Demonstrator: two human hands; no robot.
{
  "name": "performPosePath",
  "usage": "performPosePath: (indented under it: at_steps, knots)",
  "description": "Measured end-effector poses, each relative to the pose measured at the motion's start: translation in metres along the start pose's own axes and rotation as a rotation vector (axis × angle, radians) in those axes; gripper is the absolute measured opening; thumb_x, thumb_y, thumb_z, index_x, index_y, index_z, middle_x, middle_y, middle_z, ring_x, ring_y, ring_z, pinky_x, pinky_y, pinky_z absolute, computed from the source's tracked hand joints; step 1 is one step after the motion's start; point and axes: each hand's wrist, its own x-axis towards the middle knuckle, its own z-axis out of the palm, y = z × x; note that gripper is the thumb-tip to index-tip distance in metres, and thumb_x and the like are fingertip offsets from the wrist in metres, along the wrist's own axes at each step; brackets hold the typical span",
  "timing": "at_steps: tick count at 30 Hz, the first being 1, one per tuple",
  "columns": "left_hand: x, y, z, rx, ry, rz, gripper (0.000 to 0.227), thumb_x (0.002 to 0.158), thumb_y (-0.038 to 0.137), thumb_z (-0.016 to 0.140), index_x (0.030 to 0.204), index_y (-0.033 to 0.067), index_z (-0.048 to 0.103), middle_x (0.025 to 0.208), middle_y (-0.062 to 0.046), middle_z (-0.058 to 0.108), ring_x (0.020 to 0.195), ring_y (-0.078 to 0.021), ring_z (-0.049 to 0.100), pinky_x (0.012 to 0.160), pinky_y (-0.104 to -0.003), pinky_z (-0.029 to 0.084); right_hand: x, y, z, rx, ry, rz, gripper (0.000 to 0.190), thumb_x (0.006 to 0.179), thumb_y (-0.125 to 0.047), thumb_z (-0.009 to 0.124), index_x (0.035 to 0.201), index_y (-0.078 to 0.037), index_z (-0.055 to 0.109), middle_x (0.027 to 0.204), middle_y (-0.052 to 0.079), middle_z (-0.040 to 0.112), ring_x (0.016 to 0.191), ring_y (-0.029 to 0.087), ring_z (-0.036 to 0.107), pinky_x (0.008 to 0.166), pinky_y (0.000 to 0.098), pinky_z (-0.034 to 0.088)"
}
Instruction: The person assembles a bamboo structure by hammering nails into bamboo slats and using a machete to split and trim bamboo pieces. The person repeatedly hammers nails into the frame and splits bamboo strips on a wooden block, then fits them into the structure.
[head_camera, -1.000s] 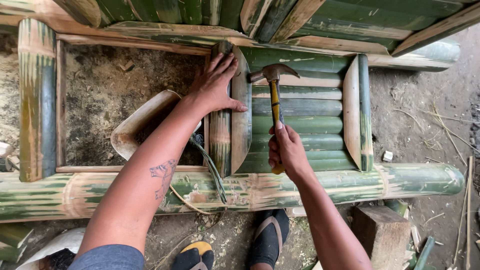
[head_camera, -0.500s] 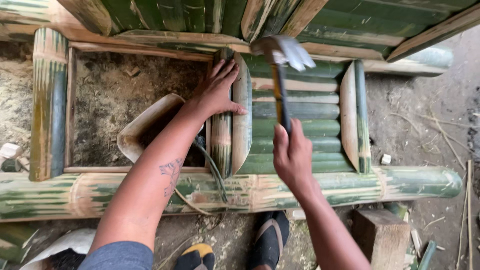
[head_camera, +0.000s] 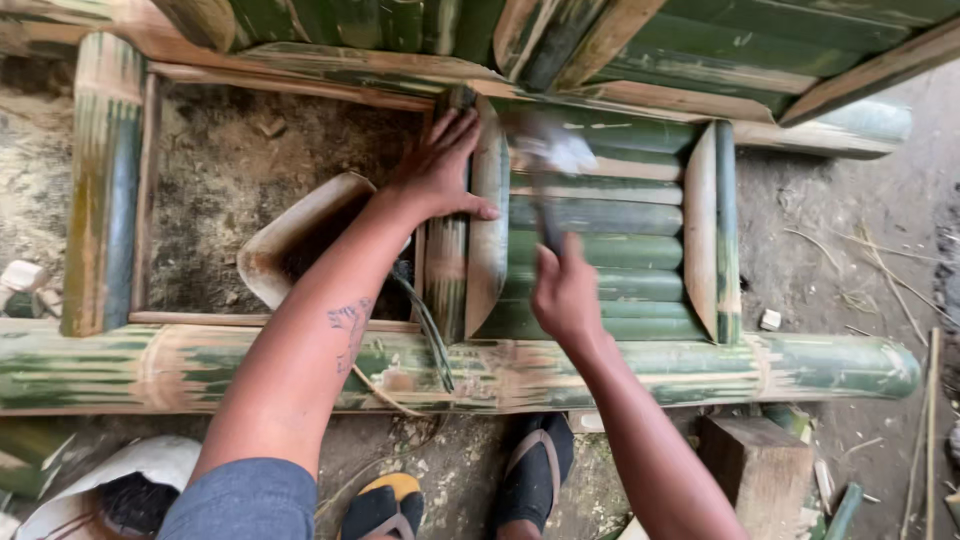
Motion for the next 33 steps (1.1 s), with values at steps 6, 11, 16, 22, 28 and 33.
performPosePath:
  at_steps: [6,11,16,22,28,33]
  knots:
    - [-0.004,0.004,-0.007,-0.012,0.036,-0.055,0.153,0.05,0.07,0.091,0.162,0.001,0.012,0.171,-0.019,0.007,0.158,-0.0332,0.007,0.127,-0.052,0.012,0.001,-0.006,0.002,0.089,0.074,0.022,0.025,0.104,-0.03,0.049,0.101,-0.005,0.052,0.06,0.021,0.06,0.057,0.041,0.062,0.05,0.0485,0.047]
    - [-0.007,0.011,-0.011,-0.014,-0.026,-0.102,0.151,0.051,0.069,0.089,0.162,0.0032,0.011,0.172,-0.015,0.005,0.159,-0.0319,0.006,0.125,-0.053,0.012,0.009,-0.007,-0.003,-0.218,-0.123,0.165,0.03,0.109,-0.029,0.054,0.099,-0.001,0.05,0.067,0.026,0.061,0.065,0.053,0.058,0.054,0.0548,0.042]
    - [-0.008,0.009,-0.015,-0.004,0.017,-0.063,0.15,0.053,0.071,0.09,0.162,0.002,0.013,0.172,-0.016,0.006,0.159,-0.0333,0.007,0.127,-0.052,0.012,0.017,-0.015,-0.002,0.025,0.082,-0.03,0.024,0.104,-0.028,0.046,0.1,-0.004,0.049,0.06,0.021,0.061,0.058,0.043,0.067,0.054,0.0519,0.049]
    - [-0.006,0.004,-0.007,0.011,0.028,-0.055,0.151,0.054,0.072,0.089,0.162,0.0012,0.011,0.172,-0.017,0.005,0.159,-0.0327,0.005,0.127,-0.053,0.011,0.012,0.003,0.005,-0.146,-0.073,0.102,0.027,0.106,-0.029,0.052,0.102,-0.003,0.05,0.067,0.025,0.063,0.065,0.051,0.061,0.056,0.057,0.043]
    - [-0.01,0.008,-0.007,-0.008,0.009,-0.137,0.156,0.051,0.073,0.089,0.162,0.0018,0.005,0.171,-0.017,0.003,0.159,-0.0332,0.002,0.126,-0.052,0.01,0.019,0.012,0.011,-0.269,-0.162,0.196,0.03,0.107,-0.033,0.053,0.102,-0.004,0.049,0.067,0.028,0.061,0.068,0.055,0.058,0.058,0.0599,0.042]
    - [-0.03,0.028,-0.026,-0.002,0.102,-0.197,0.15,0.058,0.066,0.091,0.161,-0.0004,0.006,0.169,-0.021,0.003,0.158,-0.0353,0.003,0.126,-0.054,0.009,0.035,0.001,0.008,-0.253,-0.121,0.111,0.035,0.107,-0.035,0.05,0.097,-0.002,0.05,0.068,0.028,0.06,0.067,0.055,0.058,0.059,0.0599,0.043]
